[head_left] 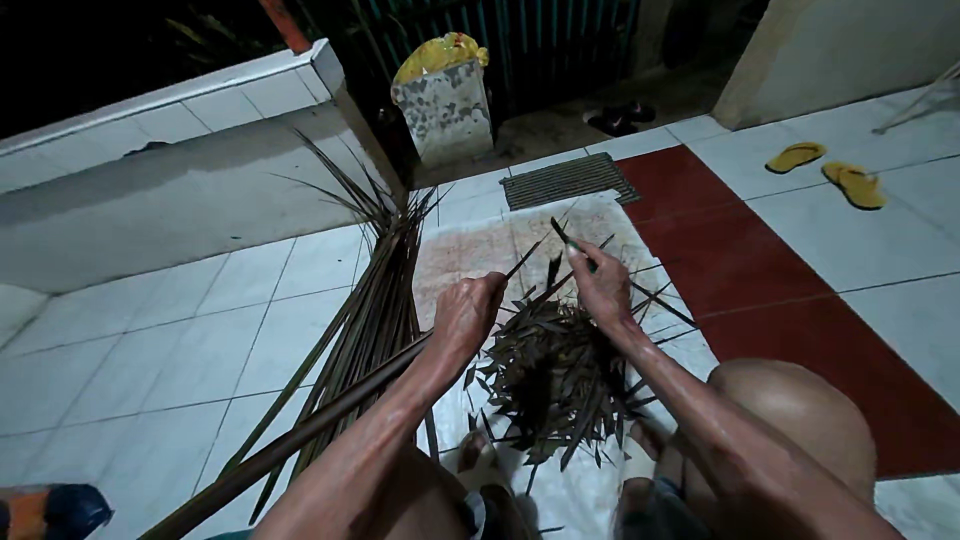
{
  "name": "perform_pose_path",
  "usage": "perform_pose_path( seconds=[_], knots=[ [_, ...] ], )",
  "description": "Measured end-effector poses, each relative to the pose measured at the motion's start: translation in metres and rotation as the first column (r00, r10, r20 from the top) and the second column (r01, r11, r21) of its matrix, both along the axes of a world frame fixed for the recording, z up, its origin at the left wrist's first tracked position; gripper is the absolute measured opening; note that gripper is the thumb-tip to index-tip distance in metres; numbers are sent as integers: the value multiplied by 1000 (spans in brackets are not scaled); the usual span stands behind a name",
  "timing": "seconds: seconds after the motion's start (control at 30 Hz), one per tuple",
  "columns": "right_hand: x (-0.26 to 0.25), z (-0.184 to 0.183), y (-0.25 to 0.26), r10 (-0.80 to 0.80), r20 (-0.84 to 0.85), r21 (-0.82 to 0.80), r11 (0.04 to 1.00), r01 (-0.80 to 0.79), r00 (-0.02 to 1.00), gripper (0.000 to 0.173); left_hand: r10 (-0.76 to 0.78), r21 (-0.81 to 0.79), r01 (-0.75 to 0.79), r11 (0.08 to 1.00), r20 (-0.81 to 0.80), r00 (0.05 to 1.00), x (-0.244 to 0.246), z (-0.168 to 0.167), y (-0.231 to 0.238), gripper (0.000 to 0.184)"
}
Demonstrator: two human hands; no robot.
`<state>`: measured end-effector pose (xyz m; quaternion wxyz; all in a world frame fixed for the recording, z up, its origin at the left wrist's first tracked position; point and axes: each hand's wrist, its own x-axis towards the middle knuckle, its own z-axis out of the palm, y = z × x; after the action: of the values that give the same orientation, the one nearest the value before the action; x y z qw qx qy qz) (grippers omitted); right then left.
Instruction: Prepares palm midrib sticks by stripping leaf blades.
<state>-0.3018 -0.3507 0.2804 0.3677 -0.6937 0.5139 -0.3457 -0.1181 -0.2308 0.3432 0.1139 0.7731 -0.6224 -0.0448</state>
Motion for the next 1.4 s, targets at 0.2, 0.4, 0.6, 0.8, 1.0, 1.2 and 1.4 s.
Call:
perform_pose_path(
  seconds=[0.2,0.4,0.6,0.8,1.0,1.2,1.4],
  knots=[
    [2,5,18,297,20,-24,955,-296,955,34,-27,-34,32,999,154,988,-1,-5,0,21],
    [3,16,20,401,21,47,915,-402,916,35,-68,-39,86,996,336,939,-11,-3,0,18],
    [1,11,19,306,-57,18,952,-306,950,33,-81,-47,106,993,369,926,-15,-4,0,18],
    [3,16,22,226,-105,-8,974,-228,969,33,-81,-49,109,993,391,917,-19,-3,0,17],
    [4,16,22,170,-157,-9,985,-173,973,34,-82,-44,111,993,420,904,-22,-1,2,16],
    [-9,6,-4,43,-93,16,999,-41,995,35,-76,-17,90,996,409,909,-19,0,6,17],
    [-9,2,9,151,48,-112,983,-145,987,37,-15,-11,16,1000,101,995,-1,5,4,26]
  ],
)
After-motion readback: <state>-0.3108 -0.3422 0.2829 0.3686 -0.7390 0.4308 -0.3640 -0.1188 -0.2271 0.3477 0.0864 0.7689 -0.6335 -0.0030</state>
